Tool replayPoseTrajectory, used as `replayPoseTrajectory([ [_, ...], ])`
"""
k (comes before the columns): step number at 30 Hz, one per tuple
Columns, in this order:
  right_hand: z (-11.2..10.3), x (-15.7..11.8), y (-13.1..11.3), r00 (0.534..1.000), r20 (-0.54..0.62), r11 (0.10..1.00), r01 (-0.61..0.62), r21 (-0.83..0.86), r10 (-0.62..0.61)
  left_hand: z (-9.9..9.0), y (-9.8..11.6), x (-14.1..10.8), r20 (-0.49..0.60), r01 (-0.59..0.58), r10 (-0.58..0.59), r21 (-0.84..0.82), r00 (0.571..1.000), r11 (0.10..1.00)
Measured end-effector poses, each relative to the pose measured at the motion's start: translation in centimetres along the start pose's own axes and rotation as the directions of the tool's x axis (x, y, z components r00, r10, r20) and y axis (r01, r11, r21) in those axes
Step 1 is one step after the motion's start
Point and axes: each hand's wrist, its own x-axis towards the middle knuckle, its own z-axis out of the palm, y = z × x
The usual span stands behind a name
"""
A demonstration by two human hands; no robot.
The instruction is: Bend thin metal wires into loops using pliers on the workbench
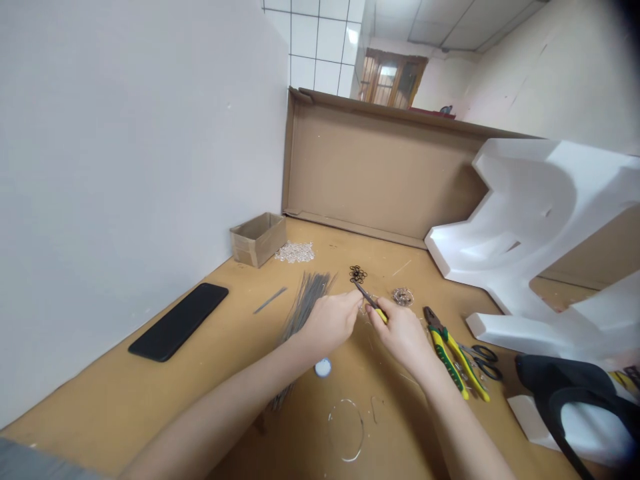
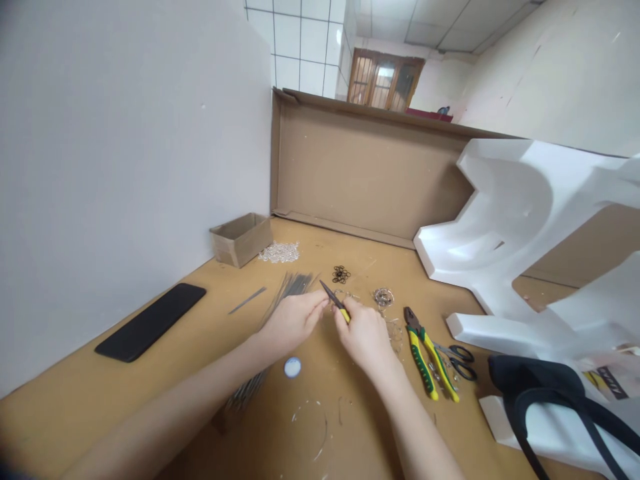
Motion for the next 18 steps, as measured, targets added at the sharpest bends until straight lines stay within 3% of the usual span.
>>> replayPoseTrajectory([
  [3, -0.7, 0.2, 0.6, 0.992, 0.085, 0.972, 0.076, 0.222, -0.097, -0.2, 0.0, 0.1, 0.034, 0.015, -0.011, -0.129, 0.999, 0.991],
  [5, -1.1, 0.4, 1.0, 0.974, 0.146, 0.912, 0.105, 0.397, -0.175, -0.4, -0.1, 0.3, 0.122, 0.095, -0.056, -0.341, 0.991, 0.935],
  [9, -1.8, 0.6, 1.4, 0.933, 0.235, 0.757, 0.058, 0.651, -0.274, -0.5, -0.4, 0.8, 0.364, 0.324, -0.065, -0.714, 0.929, 0.621],
  [13, -2.0, 0.5, 1.2, 0.917, 0.226, 0.686, 0.069, 0.724, -0.33, -0.6, -0.9, 1.0, 0.44, 0.416, -0.018, -0.834, 0.898, 0.363],
  [18, -1.9, 0.4, 0.9, 0.935, 0.175, 0.767, 0.134, 0.628, -0.307, -0.5, -1.1, 1.0, 0.488, 0.476, 0.019, -0.857, 0.872, 0.197],
])
